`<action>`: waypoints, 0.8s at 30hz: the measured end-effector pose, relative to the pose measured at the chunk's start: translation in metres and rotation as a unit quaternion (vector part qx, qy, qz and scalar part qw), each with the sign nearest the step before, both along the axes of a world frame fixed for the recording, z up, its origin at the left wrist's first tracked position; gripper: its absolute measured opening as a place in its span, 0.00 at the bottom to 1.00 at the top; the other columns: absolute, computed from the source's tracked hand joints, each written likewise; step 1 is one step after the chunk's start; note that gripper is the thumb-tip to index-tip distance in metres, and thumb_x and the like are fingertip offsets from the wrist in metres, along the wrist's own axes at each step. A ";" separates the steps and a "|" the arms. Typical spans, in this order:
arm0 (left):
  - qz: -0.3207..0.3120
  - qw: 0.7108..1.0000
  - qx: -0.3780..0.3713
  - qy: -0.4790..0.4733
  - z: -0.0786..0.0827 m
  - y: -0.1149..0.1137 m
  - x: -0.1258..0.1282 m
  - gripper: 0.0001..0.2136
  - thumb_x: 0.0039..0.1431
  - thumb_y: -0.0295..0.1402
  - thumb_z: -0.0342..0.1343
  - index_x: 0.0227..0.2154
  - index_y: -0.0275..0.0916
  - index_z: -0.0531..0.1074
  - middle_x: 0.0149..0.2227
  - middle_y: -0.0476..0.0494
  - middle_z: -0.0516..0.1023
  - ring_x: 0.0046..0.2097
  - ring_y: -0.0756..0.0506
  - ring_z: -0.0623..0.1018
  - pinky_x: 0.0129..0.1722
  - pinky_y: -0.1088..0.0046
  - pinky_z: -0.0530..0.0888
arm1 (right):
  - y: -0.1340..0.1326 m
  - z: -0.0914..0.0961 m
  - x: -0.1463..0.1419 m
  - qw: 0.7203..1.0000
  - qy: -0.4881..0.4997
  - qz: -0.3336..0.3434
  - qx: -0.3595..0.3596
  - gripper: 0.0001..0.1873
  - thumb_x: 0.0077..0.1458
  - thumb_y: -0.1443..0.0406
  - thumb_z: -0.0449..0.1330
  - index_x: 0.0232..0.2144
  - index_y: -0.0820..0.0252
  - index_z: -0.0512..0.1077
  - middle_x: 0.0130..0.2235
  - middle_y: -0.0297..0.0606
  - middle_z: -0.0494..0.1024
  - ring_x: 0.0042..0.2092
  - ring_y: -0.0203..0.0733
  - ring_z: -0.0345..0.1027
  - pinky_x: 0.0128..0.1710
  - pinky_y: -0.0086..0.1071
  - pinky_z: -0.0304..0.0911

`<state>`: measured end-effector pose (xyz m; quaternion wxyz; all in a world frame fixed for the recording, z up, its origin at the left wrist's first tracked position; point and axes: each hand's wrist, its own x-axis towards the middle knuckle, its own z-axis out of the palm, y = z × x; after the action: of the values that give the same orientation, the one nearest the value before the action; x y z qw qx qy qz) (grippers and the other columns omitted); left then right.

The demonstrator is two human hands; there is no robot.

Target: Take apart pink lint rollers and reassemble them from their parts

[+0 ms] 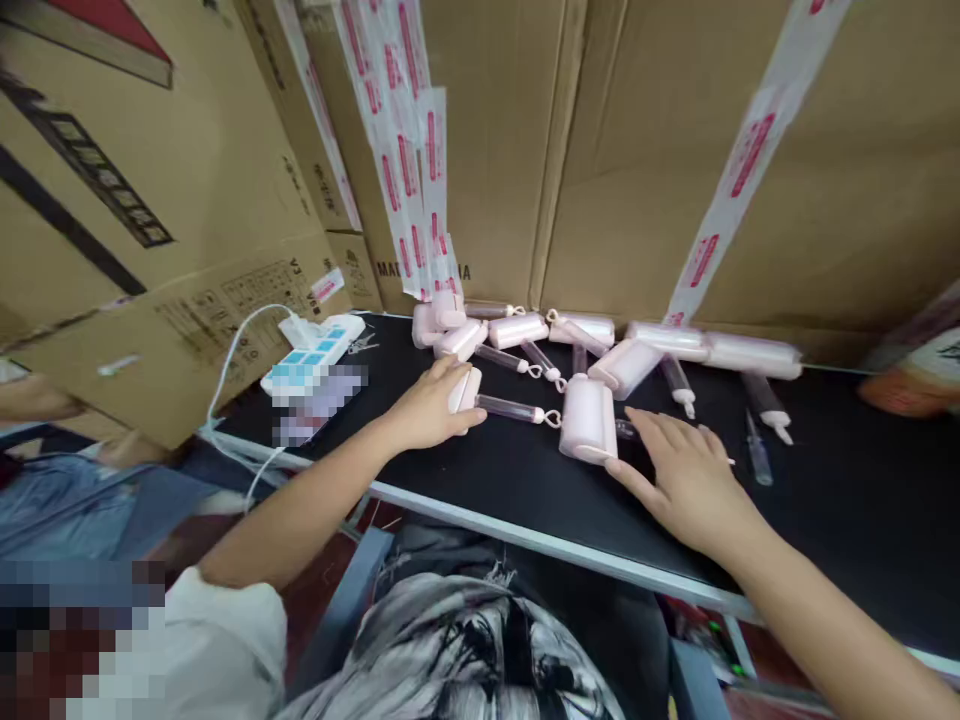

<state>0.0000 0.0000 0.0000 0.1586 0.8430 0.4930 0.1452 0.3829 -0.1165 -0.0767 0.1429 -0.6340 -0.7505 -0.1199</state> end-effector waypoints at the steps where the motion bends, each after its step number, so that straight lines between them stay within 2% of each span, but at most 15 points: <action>1: 0.001 1.000 -0.001 0.001 -0.001 0.000 0.000 0.44 0.63 0.55 0.61 0.76 0.36 0.60 0.80 0.29 0.51 0.76 0.23 0.63 0.76 0.47 0.62 | 0.000 0.001 -0.001 1.000 0.000 -0.005 -0.001 0.44 0.71 0.39 0.44 0.69 0.68 0.67 0.65 0.62 0.76 0.65 0.73 0.69 0.63 0.66 0.64; 10: 0.011 1.000 -0.002 -0.015 -0.003 0.000 0.002 0.42 0.63 0.54 0.62 0.75 0.38 0.61 0.80 0.32 0.52 0.77 0.25 0.60 0.77 0.48 0.61 | -0.001 0.005 -0.008 0.999 -0.004 -0.031 -0.031 0.43 0.72 0.41 0.41 0.69 0.67 0.66 0.68 0.60 0.74 0.68 0.73 0.65 0.69 0.71 0.53; 16: 0.002 1.000 -0.004 -0.028 -0.008 0.002 0.001 0.43 0.63 0.55 0.62 0.75 0.37 0.61 0.80 0.29 0.51 0.78 0.25 0.59 0.76 0.47 0.61 | 0.002 -0.002 -0.001 1.000 -0.008 -0.021 -0.014 0.40 0.72 0.43 0.43 0.69 0.65 0.66 0.66 0.61 0.75 0.68 0.72 0.66 0.69 0.70 0.54; 20: -0.004 0.999 -0.020 -0.040 -0.009 0.001 0.002 0.46 0.61 0.55 0.63 0.76 0.37 0.59 0.81 0.28 0.47 0.79 0.24 0.56 0.77 0.45 0.59 | 0.001 -0.002 -0.001 1.000 -0.009 -0.006 0.012 0.37 0.72 0.45 0.45 0.68 0.64 0.65 0.65 0.64 0.76 0.66 0.74 0.68 0.67 0.71 0.56; 24: -0.021 0.996 -0.077 -0.049 0.003 -0.003 -0.001 0.52 0.57 0.52 0.67 0.79 0.39 0.53 0.83 0.30 0.37 0.81 0.23 0.49 0.79 0.47 0.55 | -0.005 0.013 -0.017 0.994 -0.001 0.037 0.099 0.32 0.72 0.48 0.50 0.67 0.61 0.65 0.66 0.65 0.74 0.68 0.74 0.66 0.71 0.71 0.50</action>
<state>-0.0008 -0.0027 0.0026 0.2502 0.8302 0.4766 0.1450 0.3658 -0.1218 -0.0639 0.2082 -0.5882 -0.7583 -0.1888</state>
